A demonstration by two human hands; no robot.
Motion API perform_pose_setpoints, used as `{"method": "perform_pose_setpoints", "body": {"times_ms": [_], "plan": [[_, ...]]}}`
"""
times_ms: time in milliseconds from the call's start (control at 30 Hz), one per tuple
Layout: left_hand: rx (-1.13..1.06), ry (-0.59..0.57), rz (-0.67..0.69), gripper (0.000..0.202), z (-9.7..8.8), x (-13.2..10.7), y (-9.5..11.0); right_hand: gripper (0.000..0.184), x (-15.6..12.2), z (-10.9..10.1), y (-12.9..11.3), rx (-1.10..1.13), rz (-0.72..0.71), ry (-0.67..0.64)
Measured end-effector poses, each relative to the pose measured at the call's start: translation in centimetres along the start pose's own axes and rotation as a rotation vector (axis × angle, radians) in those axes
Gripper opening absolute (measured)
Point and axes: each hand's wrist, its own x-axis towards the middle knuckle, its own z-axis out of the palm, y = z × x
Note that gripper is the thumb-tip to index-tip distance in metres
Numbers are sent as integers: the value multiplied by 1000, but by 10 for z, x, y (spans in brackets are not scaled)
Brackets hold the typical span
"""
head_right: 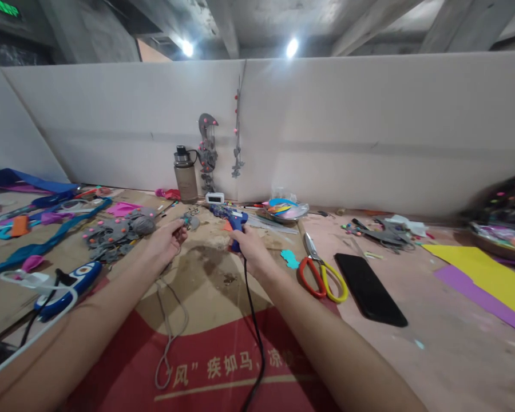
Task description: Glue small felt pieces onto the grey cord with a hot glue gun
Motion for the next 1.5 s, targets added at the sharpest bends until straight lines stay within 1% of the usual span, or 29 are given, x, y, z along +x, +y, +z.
{"method": "perform_pose_setpoints", "body": {"times_ms": [67, 133, 200, 267, 367, 500, 633, 833, 1000, 1100, 1233, 1333, 1500], "plan": [[-2, 10, -10, 2, -5, 2, -3, 30, -7, 9, 0, 42, -121, -16], [11, 15, -13, 2, -7, 4, -4, 37, -14, 16, 1, 38, -215, -70], [10, 24, -25, 2, -7, 3, -5, 35, -18, 21, 3, 0, -270, -136], [0, 24, -46, 3, -7, 1, -5, 28, -22, 23, 6, -72, -313, -171], [-12, 28, -64, 5, -6, -3, -7, 20, -23, 23, 13, -173, -367, -175], [8, 11, -46, 9, -4, -7, -7, 21, -21, 22, 20, -296, -420, -132], [52, -16, -23, 16, -2, -12, -5, 18, -23, 22, 22, -368, -448, -114], [98, -63, 21, 21, 0, -17, -3, 18, -27, 22, 18, -473, -456, -86], [145, -38, 60, 22, 1, -18, -4, 17, -28, 22, 15, -542, -443, -85], [193, -21, 84, 22, 2, -17, -4, 15, -29, 23, 13, -577, -464, -85], [230, -32, 120, 21, 2, -17, -4, 14, -30, 23, 13, -637, -534, -17], [220, -28, 125, 22, 2, -17, -4, 17, -31, 24, 15, -643, -557, 15], [233, -14, 112, 22, 1, -16, -5, 19, -32, 25, 15, -648, -540, -25]]}}
